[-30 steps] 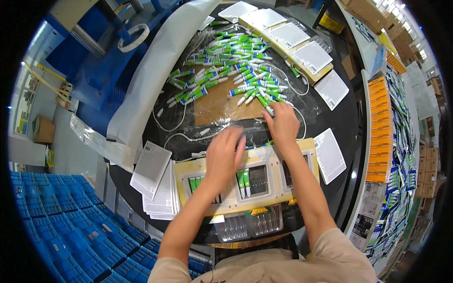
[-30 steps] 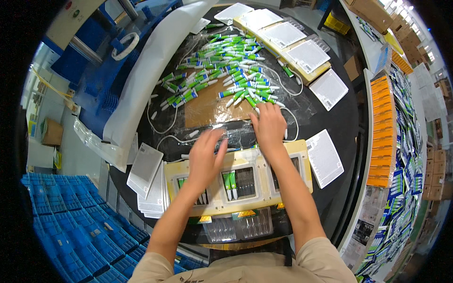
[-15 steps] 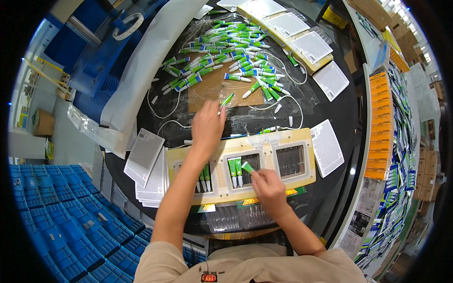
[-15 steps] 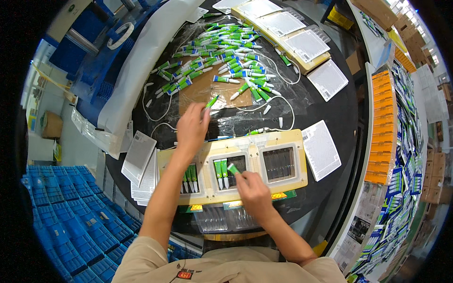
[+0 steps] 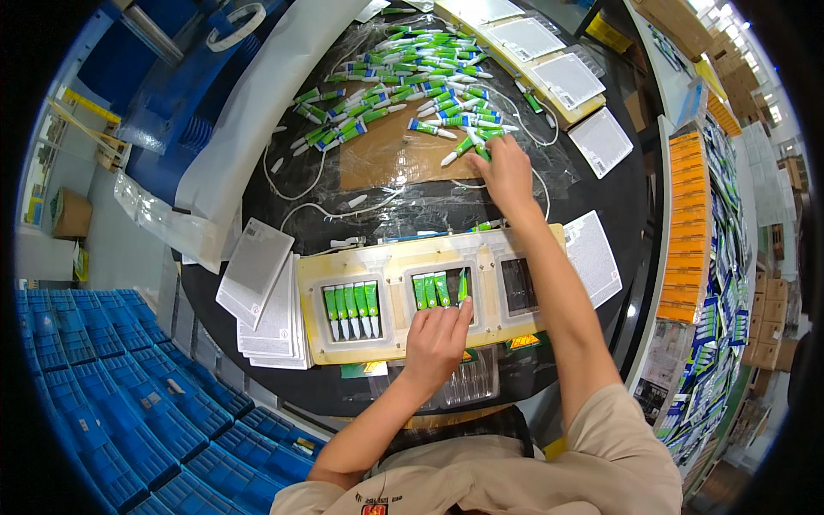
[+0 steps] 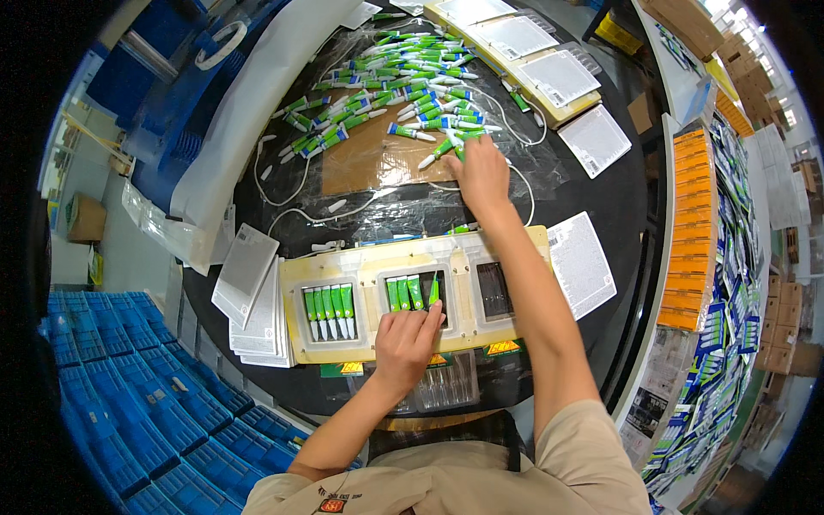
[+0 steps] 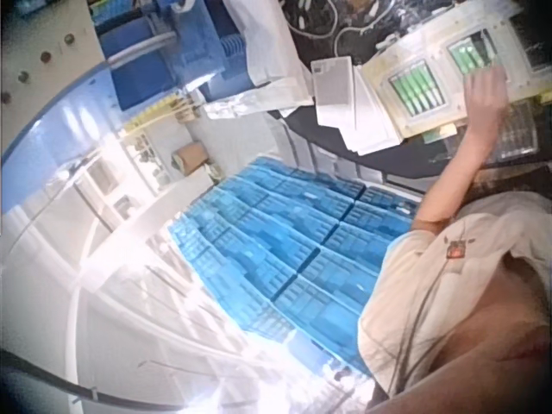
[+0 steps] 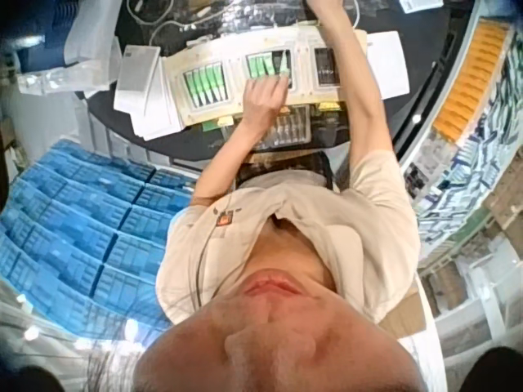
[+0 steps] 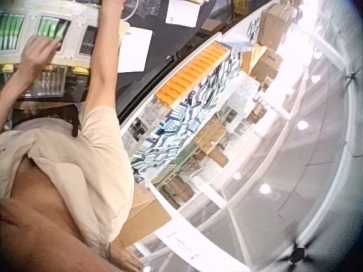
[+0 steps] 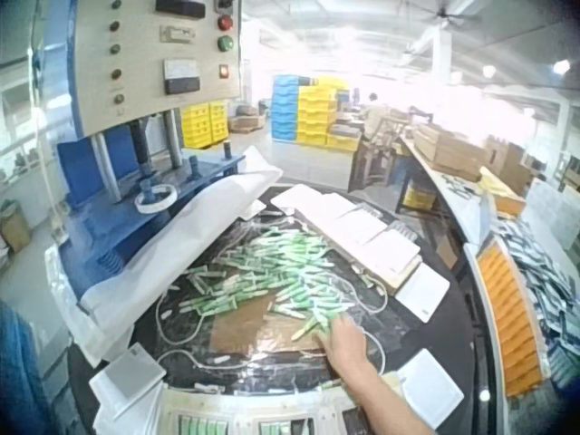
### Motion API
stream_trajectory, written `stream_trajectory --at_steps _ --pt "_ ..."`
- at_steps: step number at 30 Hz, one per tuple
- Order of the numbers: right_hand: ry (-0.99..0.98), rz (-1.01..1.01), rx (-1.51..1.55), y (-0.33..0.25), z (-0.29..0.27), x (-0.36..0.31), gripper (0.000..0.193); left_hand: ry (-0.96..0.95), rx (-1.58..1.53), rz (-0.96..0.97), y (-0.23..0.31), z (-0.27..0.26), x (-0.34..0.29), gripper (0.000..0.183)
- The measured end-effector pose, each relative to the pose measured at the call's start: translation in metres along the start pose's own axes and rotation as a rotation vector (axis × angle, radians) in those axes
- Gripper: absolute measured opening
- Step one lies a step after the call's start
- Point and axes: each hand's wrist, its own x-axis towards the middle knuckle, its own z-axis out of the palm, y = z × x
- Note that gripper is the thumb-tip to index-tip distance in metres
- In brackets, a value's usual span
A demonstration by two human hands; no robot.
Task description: The person places green cylindrical batteries into a yellow plastic tray with multiple slots. They then cover the batteries with white paper sheets and clear plastic sheets, stacking them on the table. The person repeats this process with additional batteries and sheets.
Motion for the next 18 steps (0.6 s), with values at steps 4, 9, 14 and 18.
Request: stream_trajectory --at_steps 4,9,14,18 --pt "-0.147 -0.074 -0.006 0.022 0.025 0.025 0.026 0.024 0.057 -0.017 0.0 0.002 -0.005 0.03" --pt "-0.006 -0.095 0.226 0.007 -0.053 -0.012 0.021 0.048 0.114 -0.025 -0.001 -0.003 -0.008 0.034" --pt "-0.127 0.116 0.628 -0.014 -0.134 -0.116 0.023 0.0 0.124 -0.155 0.005 0.004 -0.004 0.037" --pt "-0.187 -0.396 0.565 -0.025 -0.127 -0.162 0.036 -0.027 0.081 -0.156 0.011 0.004 -0.003 0.032"
